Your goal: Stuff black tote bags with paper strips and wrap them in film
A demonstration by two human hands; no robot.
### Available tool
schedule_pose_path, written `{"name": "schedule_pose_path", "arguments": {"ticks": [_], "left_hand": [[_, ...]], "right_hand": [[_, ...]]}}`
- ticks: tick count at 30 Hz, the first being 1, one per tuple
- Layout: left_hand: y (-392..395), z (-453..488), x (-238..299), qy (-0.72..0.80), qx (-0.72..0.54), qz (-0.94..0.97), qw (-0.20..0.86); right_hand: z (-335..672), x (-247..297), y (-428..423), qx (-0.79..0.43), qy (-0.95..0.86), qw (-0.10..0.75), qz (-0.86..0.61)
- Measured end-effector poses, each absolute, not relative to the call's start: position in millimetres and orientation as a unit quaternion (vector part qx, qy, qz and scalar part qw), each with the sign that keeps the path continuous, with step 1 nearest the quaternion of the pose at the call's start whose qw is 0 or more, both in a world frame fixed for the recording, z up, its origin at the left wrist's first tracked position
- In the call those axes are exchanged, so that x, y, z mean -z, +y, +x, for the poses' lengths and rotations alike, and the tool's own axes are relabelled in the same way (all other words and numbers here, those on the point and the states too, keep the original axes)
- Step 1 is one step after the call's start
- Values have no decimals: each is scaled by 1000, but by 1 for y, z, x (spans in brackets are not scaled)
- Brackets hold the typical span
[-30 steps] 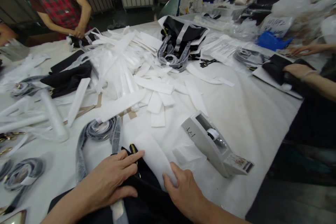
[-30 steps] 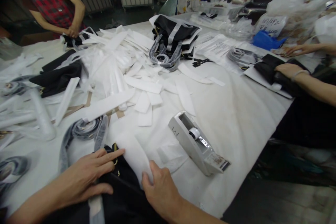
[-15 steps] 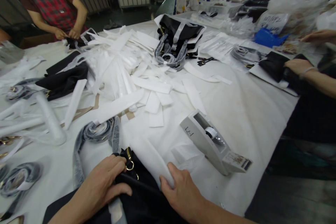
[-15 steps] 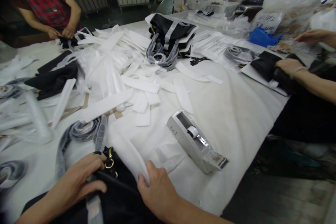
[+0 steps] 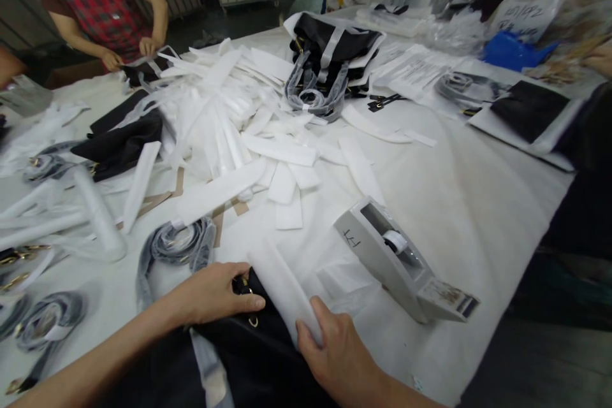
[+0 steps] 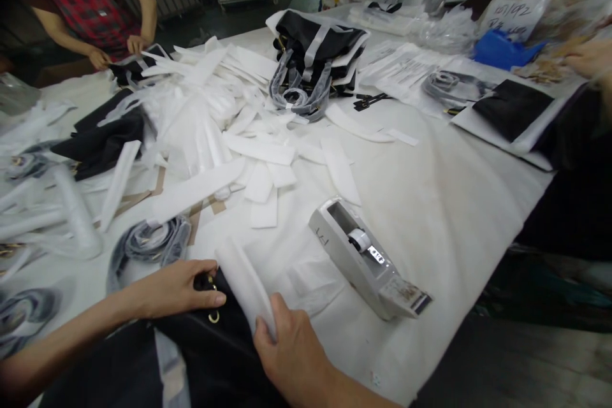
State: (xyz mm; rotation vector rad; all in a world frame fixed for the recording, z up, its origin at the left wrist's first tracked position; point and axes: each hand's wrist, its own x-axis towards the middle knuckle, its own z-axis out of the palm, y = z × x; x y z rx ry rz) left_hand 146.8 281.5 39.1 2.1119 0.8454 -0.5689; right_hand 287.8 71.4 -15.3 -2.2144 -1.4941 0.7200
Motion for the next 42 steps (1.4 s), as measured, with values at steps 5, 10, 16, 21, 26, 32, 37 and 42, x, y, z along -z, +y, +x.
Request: {"name": "schedule_pose_path", "arguments": {"ticks": [5, 10, 16, 21, 26, 32, 37, 42], "left_hand": [[274, 146, -20, 386, 193, 741, 515], [263, 125, -25, 461, 136, 534, 695], [262, 130, -30, 471, 137, 501, 713], [262, 126, -20, 461, 153, 548, 681], [256, 118, -16, 435, 86, 716, 539], [241, 111, -20, 441, 33, 790, 424], [227, 101, -21, 487, -18, 768, 414], [228, 109, -20, 495, -78, 748, 435]], "right_hand": [[287, 20, 70, -222, -551, 197, -780], [286, 21, 71, -258, -522, 177, -793], [286, 29, 70, -267, -514, 177, -796], [291, 12, 76, -337, -499, 170, -780], [292, -2, 89, -390, -466, 164, -777], [287, 9, 88, -318, -489, 147, -799], [286, 10, 84, -273, -531, 157, -787], [289, 2, 87, -296, -551, 117, -772]]}}
